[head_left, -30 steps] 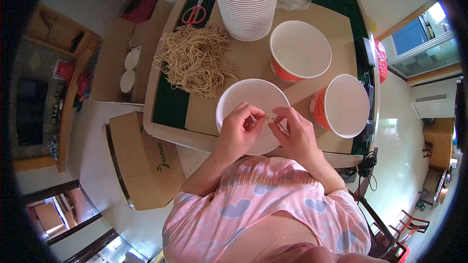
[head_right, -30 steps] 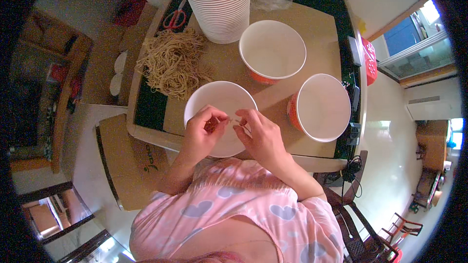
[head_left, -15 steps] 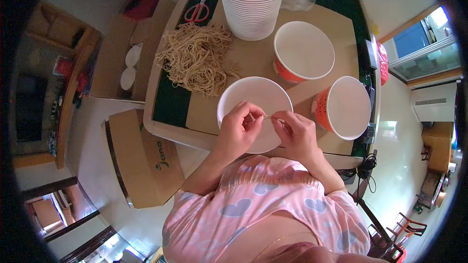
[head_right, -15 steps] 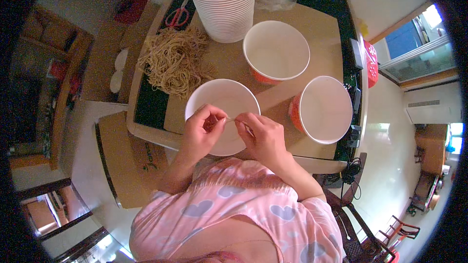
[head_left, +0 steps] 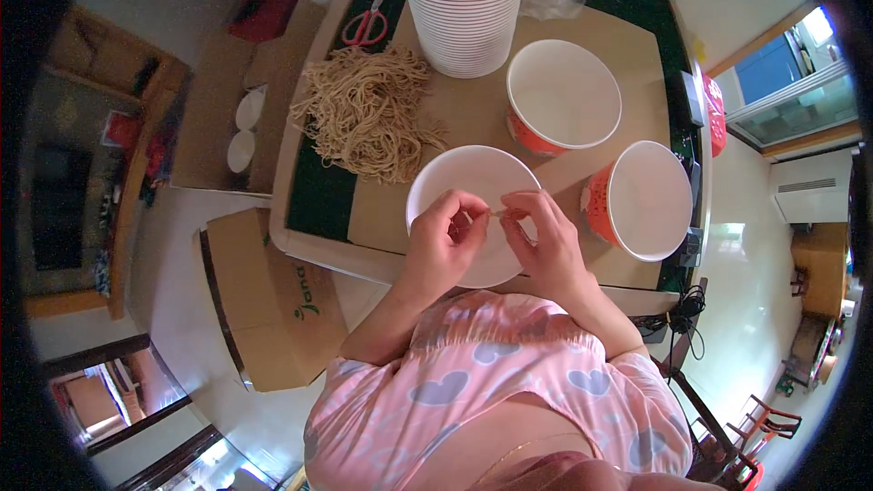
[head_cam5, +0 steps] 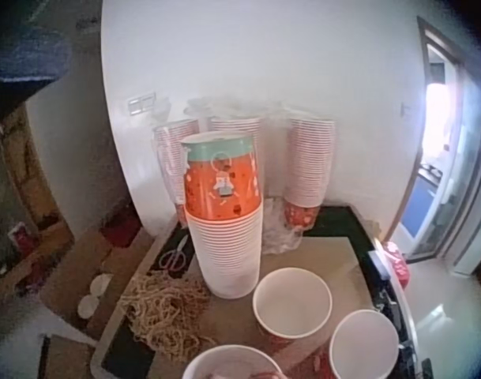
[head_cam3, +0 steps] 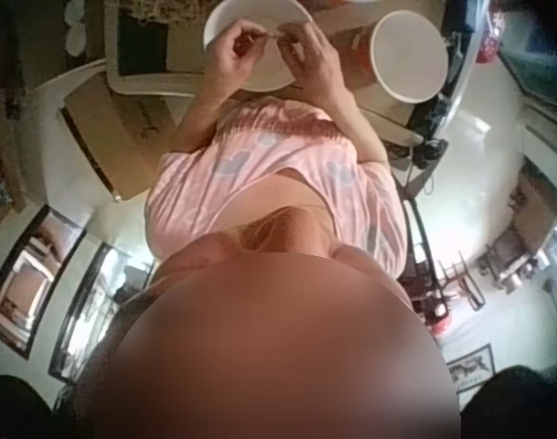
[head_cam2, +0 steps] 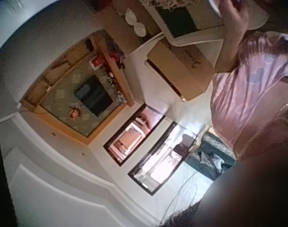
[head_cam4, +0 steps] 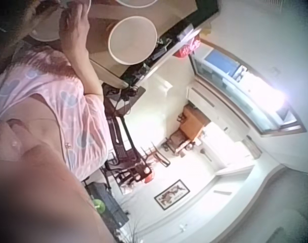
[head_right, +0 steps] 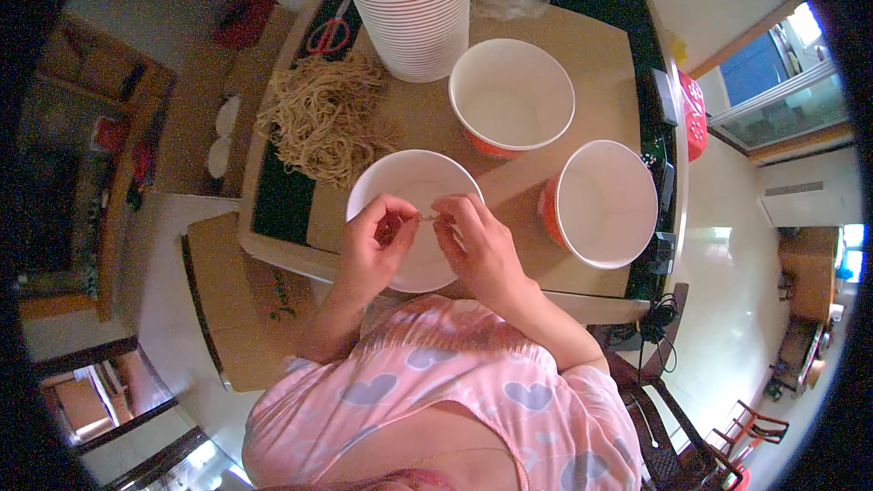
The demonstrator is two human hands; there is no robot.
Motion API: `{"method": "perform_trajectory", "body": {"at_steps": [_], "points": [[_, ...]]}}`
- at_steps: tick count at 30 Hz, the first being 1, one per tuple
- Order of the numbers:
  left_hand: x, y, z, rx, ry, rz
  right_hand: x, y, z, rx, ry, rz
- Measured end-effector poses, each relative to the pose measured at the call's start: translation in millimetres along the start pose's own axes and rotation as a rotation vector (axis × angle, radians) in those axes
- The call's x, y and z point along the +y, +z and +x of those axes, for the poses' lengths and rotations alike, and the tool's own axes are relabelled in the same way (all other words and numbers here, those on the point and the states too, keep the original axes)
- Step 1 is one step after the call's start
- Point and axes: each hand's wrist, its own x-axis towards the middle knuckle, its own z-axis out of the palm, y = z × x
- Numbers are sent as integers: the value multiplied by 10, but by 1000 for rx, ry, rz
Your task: Attach strings to the rims of paper buckets.
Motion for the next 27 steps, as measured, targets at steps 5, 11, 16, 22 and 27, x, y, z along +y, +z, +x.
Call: {"method": "perform_trajectory", "body": {"at_steps": [5, 11, 16, 22, 27], "points": [[14, -27, 12, -16, -10, -15, 36, 8, -1, -57, 39, 63], [48, -45, 22, -12, -11, -17, -1, 19, 10, -55, 90, 69], [52, -58, 41, -15, 12, 26, -23, 22, 12, -48, 130, 59], [53, -54, 28, -28, -3, 13, -41, 1, 29, -46, 46, -15], [45, -23, 35, -3, -10, -54, -32, -1, 28, -41, 39, -19]]}}
